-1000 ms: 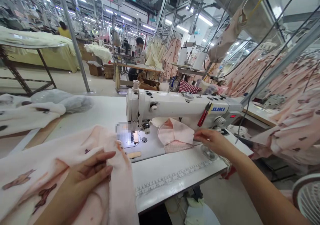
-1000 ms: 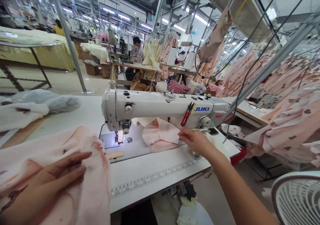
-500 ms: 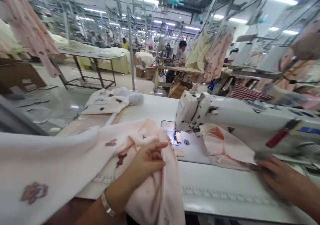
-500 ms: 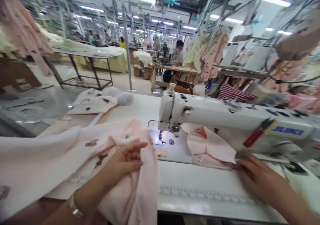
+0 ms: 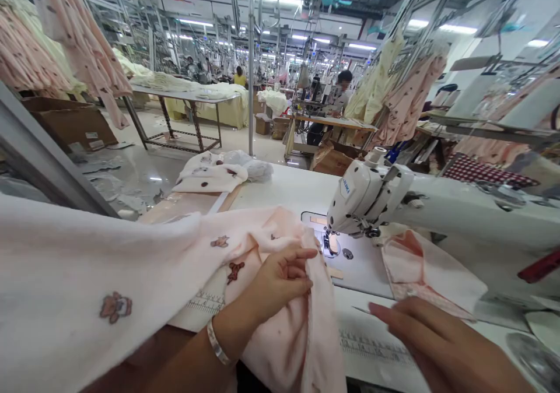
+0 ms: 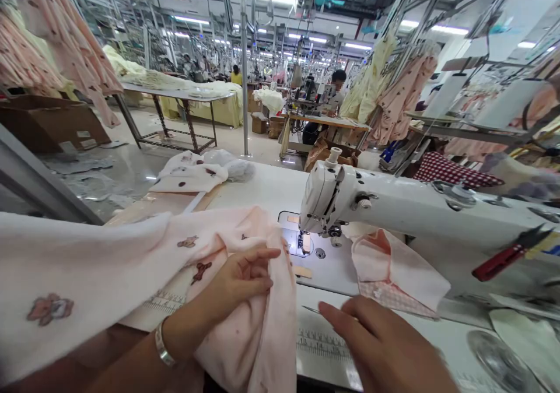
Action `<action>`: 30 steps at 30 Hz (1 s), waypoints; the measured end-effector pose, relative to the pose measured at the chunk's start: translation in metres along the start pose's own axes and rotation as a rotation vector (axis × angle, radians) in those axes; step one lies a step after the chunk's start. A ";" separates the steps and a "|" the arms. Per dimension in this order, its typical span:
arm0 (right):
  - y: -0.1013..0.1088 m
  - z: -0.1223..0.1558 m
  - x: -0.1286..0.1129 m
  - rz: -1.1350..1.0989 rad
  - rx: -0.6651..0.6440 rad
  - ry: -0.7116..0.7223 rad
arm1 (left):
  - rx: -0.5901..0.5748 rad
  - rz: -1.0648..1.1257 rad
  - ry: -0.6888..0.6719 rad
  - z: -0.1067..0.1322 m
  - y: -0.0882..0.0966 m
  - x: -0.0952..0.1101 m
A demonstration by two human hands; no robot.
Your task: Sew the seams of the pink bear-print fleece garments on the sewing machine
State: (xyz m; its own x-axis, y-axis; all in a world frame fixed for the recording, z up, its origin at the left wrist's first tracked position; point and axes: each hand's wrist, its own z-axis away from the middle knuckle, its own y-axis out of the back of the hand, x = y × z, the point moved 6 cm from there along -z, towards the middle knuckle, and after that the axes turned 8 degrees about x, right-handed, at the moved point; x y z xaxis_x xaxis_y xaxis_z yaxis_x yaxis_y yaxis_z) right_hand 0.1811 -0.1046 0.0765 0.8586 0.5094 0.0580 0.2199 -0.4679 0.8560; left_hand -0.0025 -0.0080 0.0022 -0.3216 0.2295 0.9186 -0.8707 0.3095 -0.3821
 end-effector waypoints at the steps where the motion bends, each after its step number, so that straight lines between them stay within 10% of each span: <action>1: -0.009 -0.010 -0.009 0.006 -0.038 0.033 | 0.006 -0.001 -0.001 0.000 0.001 0.000; 8: -0.048 -0.027 -0.018 0.113 -0.113 0.062 | -0.011 -0.020 0.002 -0.002 0.000 -0.003; 30: -0.047 -0.031 -0.023 -0.194 -0.113 -0.082 | -0.012 0.021 -0.021 -0.002 0.000 -0.001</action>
State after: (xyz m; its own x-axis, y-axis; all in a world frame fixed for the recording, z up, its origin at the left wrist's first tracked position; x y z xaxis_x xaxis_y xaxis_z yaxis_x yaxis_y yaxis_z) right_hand 0.1371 -0.0718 0.0510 0.8410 0.5196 -0.1506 0.3349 -0.2813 0.8993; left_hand -0.0017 -0.0065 0.0008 -0.3478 0.2173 0.9120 -0.8590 0.3160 -0.4029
